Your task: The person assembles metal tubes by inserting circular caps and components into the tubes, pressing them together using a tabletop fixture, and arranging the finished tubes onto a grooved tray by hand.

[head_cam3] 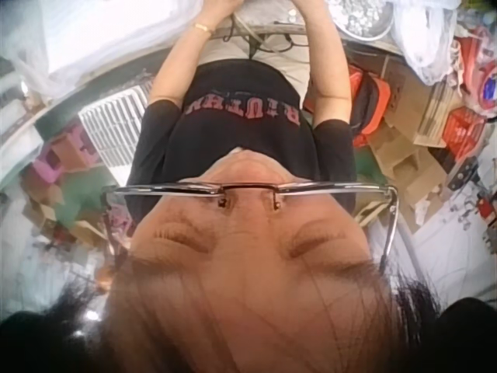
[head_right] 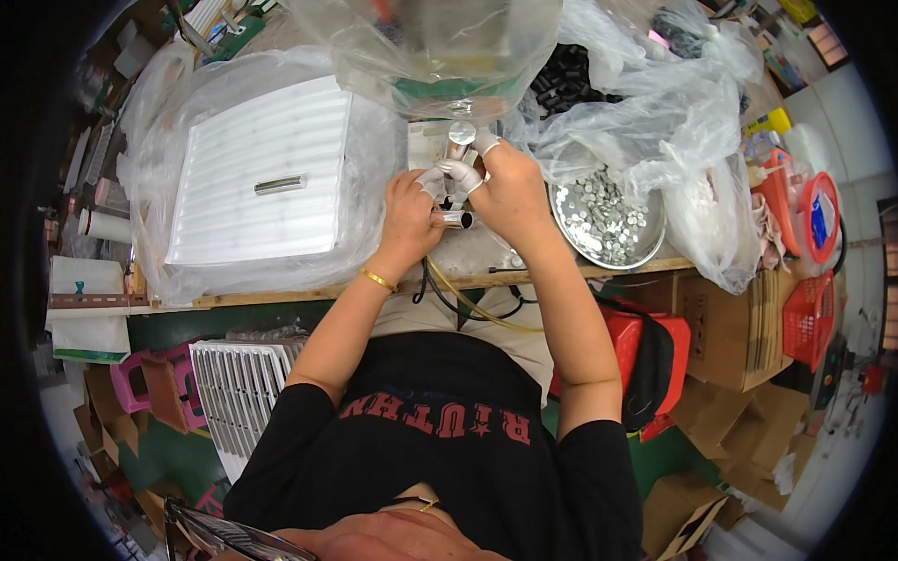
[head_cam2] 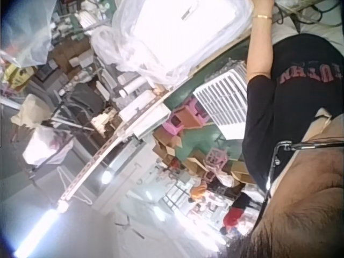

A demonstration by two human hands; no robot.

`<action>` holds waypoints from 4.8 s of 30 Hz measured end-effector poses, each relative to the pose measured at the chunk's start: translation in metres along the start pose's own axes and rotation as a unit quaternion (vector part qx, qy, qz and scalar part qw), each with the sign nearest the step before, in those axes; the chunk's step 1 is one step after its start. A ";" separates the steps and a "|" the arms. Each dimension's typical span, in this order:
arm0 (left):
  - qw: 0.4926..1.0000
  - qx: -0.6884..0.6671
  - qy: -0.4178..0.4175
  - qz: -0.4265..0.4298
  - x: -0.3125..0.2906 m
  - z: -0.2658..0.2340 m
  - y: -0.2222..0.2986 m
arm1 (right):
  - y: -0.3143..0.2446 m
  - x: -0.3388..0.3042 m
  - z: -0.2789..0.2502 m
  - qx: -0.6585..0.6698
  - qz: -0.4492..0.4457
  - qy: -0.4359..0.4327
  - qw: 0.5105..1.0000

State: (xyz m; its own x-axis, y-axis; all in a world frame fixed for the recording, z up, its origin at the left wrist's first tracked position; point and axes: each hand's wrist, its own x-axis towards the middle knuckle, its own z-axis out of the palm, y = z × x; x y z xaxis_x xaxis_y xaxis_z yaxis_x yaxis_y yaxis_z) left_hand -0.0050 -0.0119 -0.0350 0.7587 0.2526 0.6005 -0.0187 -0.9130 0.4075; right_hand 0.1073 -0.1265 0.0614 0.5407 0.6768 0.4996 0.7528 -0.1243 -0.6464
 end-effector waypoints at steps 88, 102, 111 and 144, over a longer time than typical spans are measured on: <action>0.997 0.058 -0.038 -0.015 0.024 0.009 -0.002 | 0.039 0.017 0.017 0.004 -0.094 0.068 0.993; 0.996 0.058 -0.064 -0.037 0.024 0.003 -0.009 | 0.063 -0.017 -0.024 0.004 0.082 0.074 0.994; 0.999 0.007 0.023 -0.043 0.016 -0.030 0.016 | 0.141 -0.071 -0.067 -0.153 0.299 -0.063 0.940; 0.876 -0.359 0.029 -0.322 -0.018 -0.035 0.030 | 0.155 -0.049 -0.071 -0.239 0.276 -0.106 0.925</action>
State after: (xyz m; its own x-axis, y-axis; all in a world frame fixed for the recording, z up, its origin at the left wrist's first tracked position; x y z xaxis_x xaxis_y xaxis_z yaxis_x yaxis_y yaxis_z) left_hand -0.0416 -0.0328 -0.0095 0.7288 0.6755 0.1120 -0.0184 -0.1442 0.9894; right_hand 0.2244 -0.2309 -0.0225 0.8451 0.5345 0.0129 0.4907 -0.7659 -0.4155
